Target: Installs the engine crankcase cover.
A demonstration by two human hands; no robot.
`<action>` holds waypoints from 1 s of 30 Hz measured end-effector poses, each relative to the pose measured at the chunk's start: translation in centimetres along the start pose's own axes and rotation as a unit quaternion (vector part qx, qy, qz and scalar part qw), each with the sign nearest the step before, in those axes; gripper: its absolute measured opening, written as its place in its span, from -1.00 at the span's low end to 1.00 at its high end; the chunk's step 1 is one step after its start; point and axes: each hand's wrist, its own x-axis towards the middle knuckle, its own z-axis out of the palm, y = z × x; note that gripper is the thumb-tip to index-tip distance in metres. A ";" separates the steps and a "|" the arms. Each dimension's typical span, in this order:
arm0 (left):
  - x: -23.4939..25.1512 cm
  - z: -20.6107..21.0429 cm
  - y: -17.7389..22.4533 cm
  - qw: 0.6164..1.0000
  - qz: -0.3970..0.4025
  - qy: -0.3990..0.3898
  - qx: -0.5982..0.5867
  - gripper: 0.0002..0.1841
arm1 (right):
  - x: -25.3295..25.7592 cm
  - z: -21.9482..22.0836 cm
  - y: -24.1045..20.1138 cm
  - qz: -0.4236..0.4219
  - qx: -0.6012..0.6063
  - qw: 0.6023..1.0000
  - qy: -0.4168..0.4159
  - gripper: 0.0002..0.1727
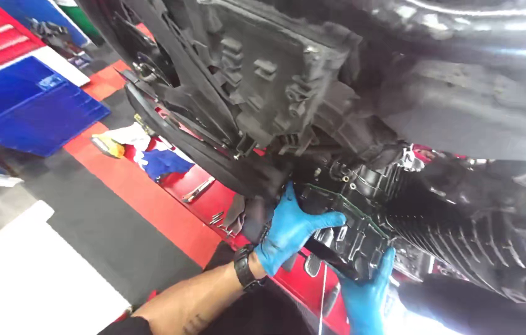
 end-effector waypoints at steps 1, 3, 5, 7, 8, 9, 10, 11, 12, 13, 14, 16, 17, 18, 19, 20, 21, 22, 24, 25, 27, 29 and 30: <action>0.0 -0.1 0.1 1.000 0.000 -0.003 -0.001 0.55 | 0.2 0.4 -0.5 0.072 0.040 0.996 0.046 -0.19; 0.0 -0.1 0.2 1.000 -0.001 -0.009 -0.002 0.56 | 0.3 0.0 -1.6 0.138 -0.025 0.986 0.090 -0.21; 0.1 -0.1 0.2 1.000 0.000 -0.014 0.012 0.59 | -0.8 -0.4 -2.6 0.026 -0.231 0.963 0.138 -0.32; 0.3 -0.3 0.3 1.000 -0.004 -0.014 0.020 0.61 | -2.0 -0.3 -4.7 -0.173 -0.375 0.905 0.106 -0.26; 0.2 -0.3 0.3 1.000 -0.009 -0.017 0.025 0.62 | -2.6 0.3 -5.9 -0.232 -0.408 0.881 0.064 -0.23; 0.2 -0.3 0.3 0.999 -0.008 -0.020 0.030 0.62 | -2.7 1.2 -6.6 -0.269 -0.438 0.858 0.013 -0.18; 0.3 -0.2 0.4 0.999 -0.006 -0.021 0.033 0.62 | -2.2 2.5 -7.0 -0.294 -0.479 0.826 -0.038 -0.12; 0.3 -0.3 0.4 0.999 -0.006 -0.026 0.037 0.62 | -1.3 3.8 -7.0 -0.327 -0.520 0.786 -0.074 -0.05; 0.3 -0.4 0.4 0.999 -0.007 -0.030 0.040 0.63 | -0.3 4.7 -6.7 -0.358 -0.548 0.751 -0.086 -0.01; 0.3 -0.6 0.5 0.999 -0.005 -0.032 0.041 0.63 | 0.8 5.2 -6.7 -0.377 -0.552 0.738 -0.092 -0.02; 0.3 -0.7 0.4 0.999 -0.005 -0.031 0.040 0.63 | 1.5 5.4 -6.8 -0.387 -0.542 0.740 -0.097 -0.04; 0.2 -0.6 0.1 0.999 -0.004 -0.031 0.035 0.62 | 2.0 5.6 -7.0 -0.394 -0.522 0.750 -0.097 -0.09; 0.2 -0.7 -0.1 0.999 0.004 -0.034 0.024 0.60 | 2.1 5.6 -6.9 -0.397 -0.517 0.752 -0.092 -0.10; 0.1 -0.9 -0.6 0.999 0.022 -0.036 0.010 0.54 | 2.2 5.7 -6.8 -0.400 -0.516 0.752 -0.090 -0.09; -0.2 -1.0 -1.5 0.998 0.054 -0.034 -0.007 0.46 | 2.2 5.6 -6.9 -0.400 -0.517 0.751 -0.092 -0.08; -0.8 -1.1 -2.7 0.994 0.106 -0.022 -0.028 0.34 | 2.3 5.5 -6.9 -0.400 -0.520 0.749 -0.097 -0.07; -1.5 -1.2 -4.3 0.983 0.175 -0.001 -0.048 0.21 | 2.5 5.5 -7.0 -0.399 -0.525 0.745 -0.103 -0.06; -2.3 -1.3 -6.1 0.967 0.244 0.022 -0.070 0.09 | 2.5 5.4 -7.0 -0.398 -0.530 0.741 -0.107 -0.05; -3.9 -1.9 -9.9 0.922 0.365 0.089 -0.098 -0.18 | 2.6 5.2 -6.9 -0.403 -0.531 0.737 -0.112 -0.05; -4.8 -2.7 -11.6 0.903 0.403 0.120 -0.090 -0.30 | 2.6 5.0 -6.8 -0.405 -0.529 0.736 -0.116 -0.06; -6.0 -4.5 -13.1 0.869 0.462 0.162 -0.071 -0.47 | 2.8 4.8 -6.7 -0.411 -0.528 0.734 -0.119 -0.08; -5.0 -4.5 -10.5 0.819 0.534 0.186 -0.093 -0.58 | 2.9 4.9 -6.5 -0.414 -0.525 0.735 -0.118 -0.09; -3.1 -3.1 -7.9 0.781 0.577 0.200 -0.131 -0.63 | 2.8 4.9 -6.6 -0.413 -0.523 0.736 -0.120 -0.10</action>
